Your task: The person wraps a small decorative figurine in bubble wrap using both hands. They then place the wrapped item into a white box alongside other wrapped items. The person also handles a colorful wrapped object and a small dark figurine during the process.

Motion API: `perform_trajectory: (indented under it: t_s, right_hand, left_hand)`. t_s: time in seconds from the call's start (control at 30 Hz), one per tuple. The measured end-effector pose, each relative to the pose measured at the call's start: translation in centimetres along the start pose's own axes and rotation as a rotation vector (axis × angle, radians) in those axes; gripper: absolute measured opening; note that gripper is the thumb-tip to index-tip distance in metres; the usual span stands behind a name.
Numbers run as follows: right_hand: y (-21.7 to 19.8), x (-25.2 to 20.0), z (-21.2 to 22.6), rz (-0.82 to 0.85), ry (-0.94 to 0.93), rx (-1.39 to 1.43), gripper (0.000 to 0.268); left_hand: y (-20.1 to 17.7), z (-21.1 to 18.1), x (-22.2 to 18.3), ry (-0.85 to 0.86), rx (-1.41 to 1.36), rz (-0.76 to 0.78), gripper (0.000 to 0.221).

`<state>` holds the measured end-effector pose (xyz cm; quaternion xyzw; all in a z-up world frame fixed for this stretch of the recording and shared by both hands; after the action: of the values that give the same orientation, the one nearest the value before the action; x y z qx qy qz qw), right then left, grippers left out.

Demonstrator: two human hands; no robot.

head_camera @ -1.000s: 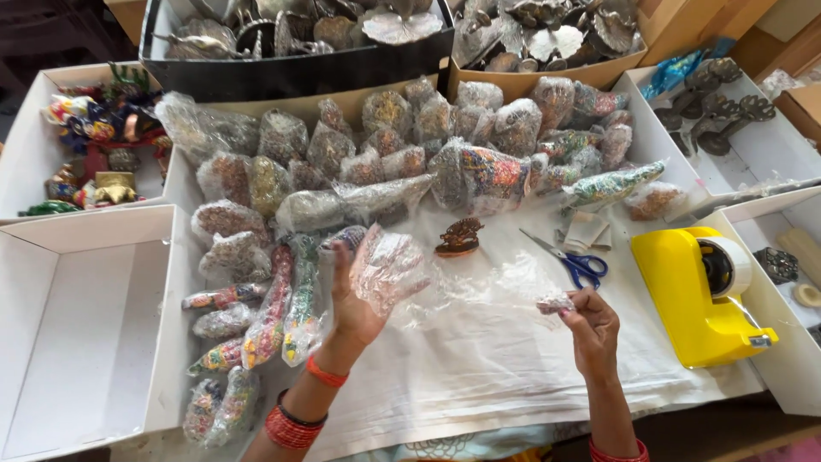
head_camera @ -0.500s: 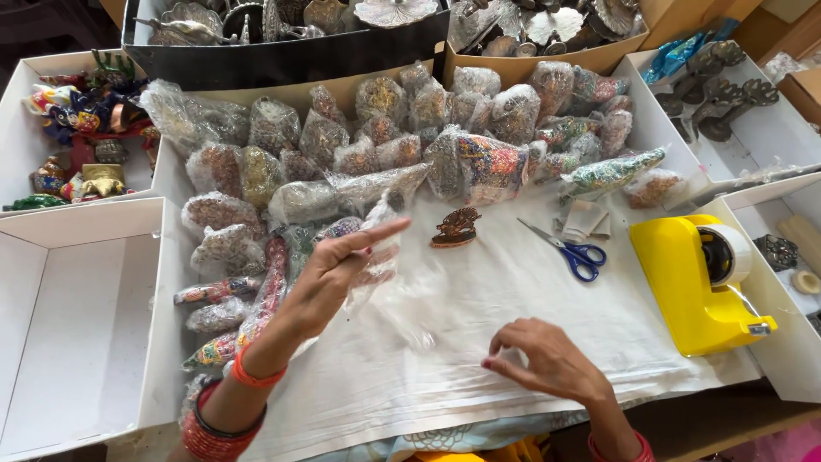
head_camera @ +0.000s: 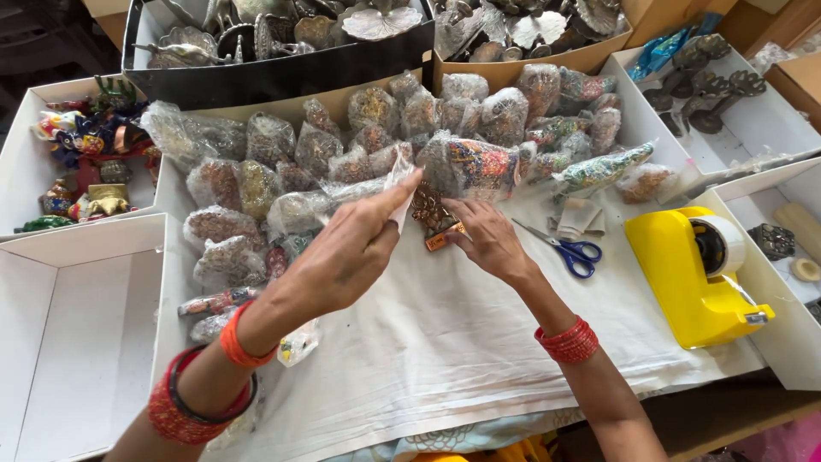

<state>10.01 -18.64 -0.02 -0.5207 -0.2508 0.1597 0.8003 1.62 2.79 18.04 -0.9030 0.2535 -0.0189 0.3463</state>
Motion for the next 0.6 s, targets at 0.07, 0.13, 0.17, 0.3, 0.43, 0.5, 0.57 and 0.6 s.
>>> perform_trajectory:
  t_s: [0.07,0.13,0.17,0.3,0.43,0.5,0.57,0.6]
  right_hand:
    - [0.5,0.5,-0.1,0.033,0.013,0.010,0.067]
    - [1.3,0.6,-0.5,0.147,0.074,0.063,0.066]
    - [1.7,0.5,-0.6,0.147,0.076,0.063,0.066]
    - [3.4,-0.2,-1.0,0.147,0.053,0.042,0.060]
    - [3.4,-2.0,-0.4,0.092,0.034,0.084,0.038]
    - [3.2,-3.8,0.4,0.093,0.023,0.099,0.035]
    - [2.6,-5.5,1.3,0.098,0.016,0.112,0.032]
    - [2.2,-6.4,1.8,0.088,0.002,0.126,0.031]
  left_hand:
    - [-0.7,-0.4,-0.3,0.128,0.017,-0.070,0.060]
    - [-1.1,-1.3,-0.5,0.472,0.135,-0.199,0.053]
    - [-1.4,-2.1,-0.4,0.472,0.134,-0.197,0.053]
    - [-1.4,-2.8,0.4,0.324,0.062,-0.100,0.058]
    - [-0.6,-2.1,1.1,0.470,0.167,-0.168,0.060]
    - [-0.4,-2.1,1.4,0.467,0.183,-0.157,0.061]
    - [-0.3,-2.2,1.6,0.465,0.194,-0.144,0.062]
    - [-0.2,-2.1,1.7,0.429,0.204,-0.114,0.064]
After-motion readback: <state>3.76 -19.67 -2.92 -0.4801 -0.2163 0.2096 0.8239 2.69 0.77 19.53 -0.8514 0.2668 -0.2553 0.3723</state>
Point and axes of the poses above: each hand's wrist, its own x-axis towards the middle knuckle, its own y-axis out of the palm, z = x × y, the point moved 3 cm from there along x, towards the middle knuckle, and after that the axes turned 7 degrees about z, right-handed, at the moved point
